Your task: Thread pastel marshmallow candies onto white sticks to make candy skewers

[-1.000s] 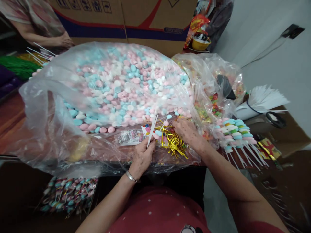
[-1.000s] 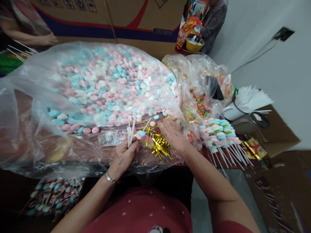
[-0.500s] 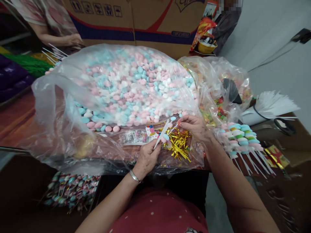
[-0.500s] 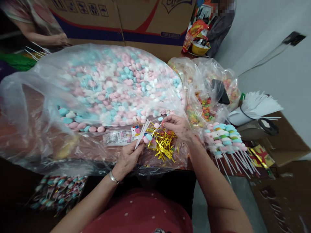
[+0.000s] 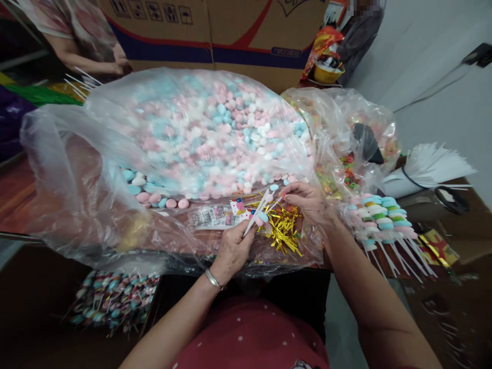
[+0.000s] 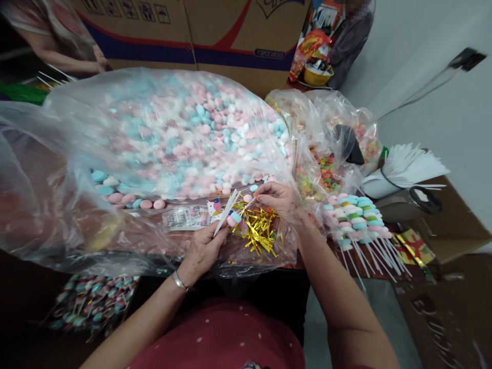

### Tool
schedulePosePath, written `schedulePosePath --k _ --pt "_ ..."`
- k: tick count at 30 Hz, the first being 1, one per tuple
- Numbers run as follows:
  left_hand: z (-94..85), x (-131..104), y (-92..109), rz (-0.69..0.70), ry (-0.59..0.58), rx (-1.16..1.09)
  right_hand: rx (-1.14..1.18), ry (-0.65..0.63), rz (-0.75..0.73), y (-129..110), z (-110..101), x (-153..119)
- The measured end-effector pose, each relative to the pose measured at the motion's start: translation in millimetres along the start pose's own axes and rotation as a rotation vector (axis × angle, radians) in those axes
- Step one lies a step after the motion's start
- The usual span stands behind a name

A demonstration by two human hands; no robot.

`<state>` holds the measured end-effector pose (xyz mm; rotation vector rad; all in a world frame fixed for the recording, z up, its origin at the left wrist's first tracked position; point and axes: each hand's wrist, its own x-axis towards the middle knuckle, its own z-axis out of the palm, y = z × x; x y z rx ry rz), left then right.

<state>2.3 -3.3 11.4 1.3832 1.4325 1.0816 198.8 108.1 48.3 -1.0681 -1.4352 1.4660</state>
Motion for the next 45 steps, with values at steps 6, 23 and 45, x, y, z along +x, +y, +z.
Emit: schedulePosePath --k 6,23,45 --pt "-0.5 0.1 -0.2 0.014 -0.007 -0.001 -0.219 -0.045 -0.139 -2.9 -4.5 0.1" --pt "-0.3 -1.3 -0.8 -0.052 0.008 -0.058 -0.315 0.163 -0.244 9.5 19.2 -10.3" --pt "0.2 -1.6 -6.2 -0.124 0.069 -0.126 -0.871 0.130 -0.110 -6.8 15.7 2.1"
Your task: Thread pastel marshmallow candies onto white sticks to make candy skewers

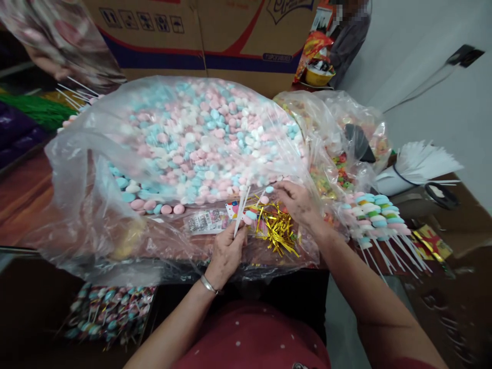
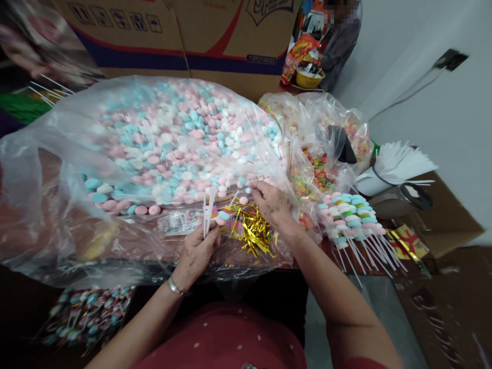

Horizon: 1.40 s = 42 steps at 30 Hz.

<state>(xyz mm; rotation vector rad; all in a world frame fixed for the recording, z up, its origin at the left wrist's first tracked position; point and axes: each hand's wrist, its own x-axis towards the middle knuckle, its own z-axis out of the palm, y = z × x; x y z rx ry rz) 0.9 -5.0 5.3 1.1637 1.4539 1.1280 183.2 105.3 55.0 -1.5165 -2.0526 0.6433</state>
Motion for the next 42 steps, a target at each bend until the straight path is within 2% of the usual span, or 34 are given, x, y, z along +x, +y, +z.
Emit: schedulePosePath --k 3,5,12,18,21,23,29,38,42 --pt "0.3 -0.3 -1.8 -0.022 0.029 -0.027 -0.445 -0.099 0.033 0.0 -1.0 24.1" --pt "0.3 -0.5 -1.0 -0.032 0.041 -0.043 -0.551 -0.136 0.054 -2.8 4.1 32.3" --pt "-0.8 -0.3 1.3 -0.050 0.036 -0.041 -0.552 -0.201 -0.025 -4.2 13.0 29.1" --pt "-0.4 -0.2 0.4 -0.023 0.052 -0.039 -0.568 -0.126 -0.403 9.5 24.1 12.5" --pt "-0.2 -0.5 1.5 -0.018 0.054 -0.032 -0.591 -0.121 -0.484 12.3 26.7 7.5" --pt "0.0 -0.4 0.4 -0.020 0.052 -0.031 -0.615 -0.143 -0.469 10.2 25.2 6.8" --pt "0.5 0.6 -8.3 -0.022 0.053 -0.050 -0.649 -0.170 -0.297 -6.0 22.6 12.0" --pt "-0.3 0.0 -3.9 -0.020 0.050 -0.045 -0.762 -0.235 -0.365 -9.6 32.2 7.0" --pt "0.3 -0.1 -3.1 -0.022 0.055 -0.045 -0.649 -0.233 -0.304 -13.3 37.2 9.4"
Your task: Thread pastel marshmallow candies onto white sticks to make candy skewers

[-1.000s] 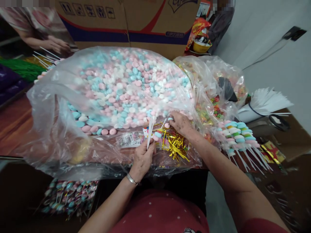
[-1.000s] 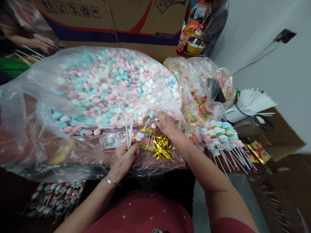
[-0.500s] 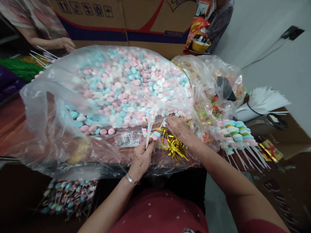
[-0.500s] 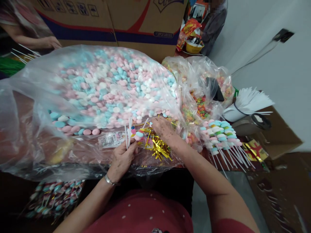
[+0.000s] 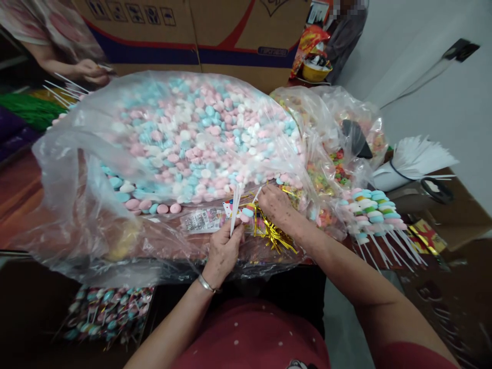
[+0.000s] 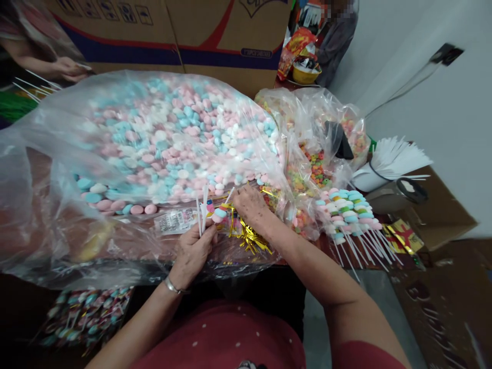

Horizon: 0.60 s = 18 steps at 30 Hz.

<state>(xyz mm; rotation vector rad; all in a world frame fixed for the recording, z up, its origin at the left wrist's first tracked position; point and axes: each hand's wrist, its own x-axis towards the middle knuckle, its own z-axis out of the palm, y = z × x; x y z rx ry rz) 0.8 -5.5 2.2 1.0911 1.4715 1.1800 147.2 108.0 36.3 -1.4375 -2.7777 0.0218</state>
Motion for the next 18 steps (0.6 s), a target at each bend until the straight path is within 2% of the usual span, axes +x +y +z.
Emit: schedulePosePath --k 5,6,8,11,13,18 --pt "-0.2 -0.3 0.8 0.012 -0.029 0.003 0.102 0.089 0.182 15.1 1.5 7.2" --pt "-0.1 0.0 0.5 0.014 -0.036 0.004 0.180 0.119 0.224 20.8 1.3 7.6" --pt "0.2 0.9 -0.5 0.020 -0.048 0.014 0.520 0.191 0.310 31.8 -0.3 7.0" --pt "1.3 2.4 -2.1 0.052 -0.059 0.046 1.192 0.246 0.418 41.8 -5.9 4.5" --pt "2.1 3.1 -2.6 0.072 -0.065 0.067 1.406 0.251 0.439 42.9 -10.0 2.9" --pt "3.3 3.4 -2.0 0.086 -0.070 0.085 1.472 0.296 0.417 38.4 -13.5 1.2"
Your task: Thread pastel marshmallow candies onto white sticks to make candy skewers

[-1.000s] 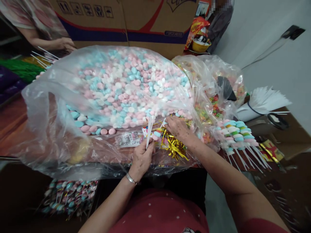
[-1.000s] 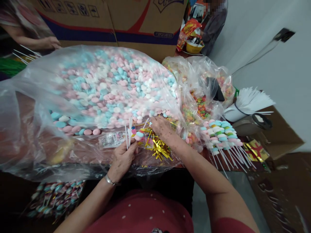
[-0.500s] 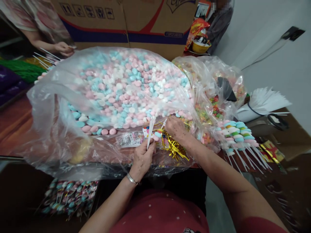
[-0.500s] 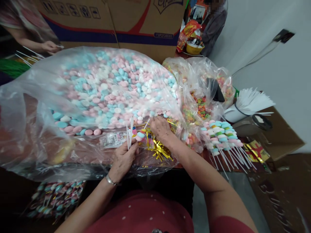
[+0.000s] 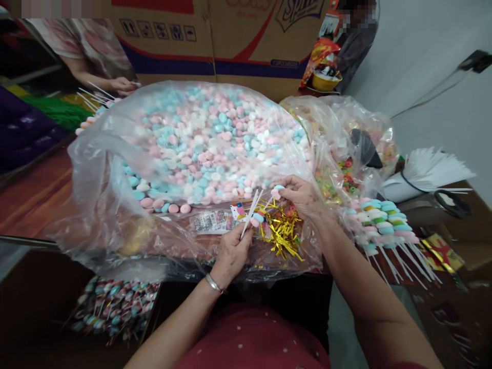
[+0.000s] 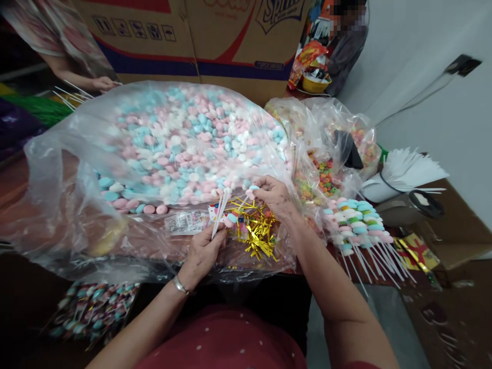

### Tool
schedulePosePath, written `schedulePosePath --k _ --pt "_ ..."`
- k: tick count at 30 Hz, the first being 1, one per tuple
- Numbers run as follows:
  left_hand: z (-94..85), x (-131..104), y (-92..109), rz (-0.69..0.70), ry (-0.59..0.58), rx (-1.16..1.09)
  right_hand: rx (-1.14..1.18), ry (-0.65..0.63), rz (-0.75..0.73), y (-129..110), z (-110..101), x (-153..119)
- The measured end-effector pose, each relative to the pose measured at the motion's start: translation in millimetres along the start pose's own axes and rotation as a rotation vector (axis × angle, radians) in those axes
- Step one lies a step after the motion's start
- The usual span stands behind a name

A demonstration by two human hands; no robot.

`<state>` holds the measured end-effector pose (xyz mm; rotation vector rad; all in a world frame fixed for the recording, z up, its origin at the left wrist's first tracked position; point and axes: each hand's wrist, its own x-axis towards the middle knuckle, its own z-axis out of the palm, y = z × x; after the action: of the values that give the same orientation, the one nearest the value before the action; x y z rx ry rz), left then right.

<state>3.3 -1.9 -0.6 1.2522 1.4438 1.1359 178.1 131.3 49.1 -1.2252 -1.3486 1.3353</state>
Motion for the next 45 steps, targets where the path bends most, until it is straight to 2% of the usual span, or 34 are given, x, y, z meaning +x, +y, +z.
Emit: schedulePosePath --k 9,14,18,23,27,34,45 --pt "-1.6 -1.1 3.6 -0.017 0.006 0.037 -0.023 0.010 -0.047 1.2 0.7 -1.5" --pt "-0.3 0.5 3.4 -0.023 0.013 0.034 -0.066 -0.047 -0.084 5.0 2.3 -3.3" --pt "0.5 0.9 1.9 -0.010 0.007 0.022 -0.164 -0.079 -0.220 11.9 0.8 -3.9" --pt "0.3 -0.8 2.9 -0.001 0.010 0.034 -0.457 -0.091 -0.397 11.2 -0.1 -13.6" --pt "0.9 -1.7 3.0 -0.014 0.042 0.031 -0.576 0.022 -0.477 8.1 9.1 -27.1" --pt "-0.8 -3.8 2.6 -0.009 0.046 -0.005 -0.208 0.154 -0.300 13.1 16.4 -23.7" --pt "-1.1 -3.4 3.4 -0.008 0.025 0.018 -0.352 0.067 -0.366 2.6 12.6 -28.0"
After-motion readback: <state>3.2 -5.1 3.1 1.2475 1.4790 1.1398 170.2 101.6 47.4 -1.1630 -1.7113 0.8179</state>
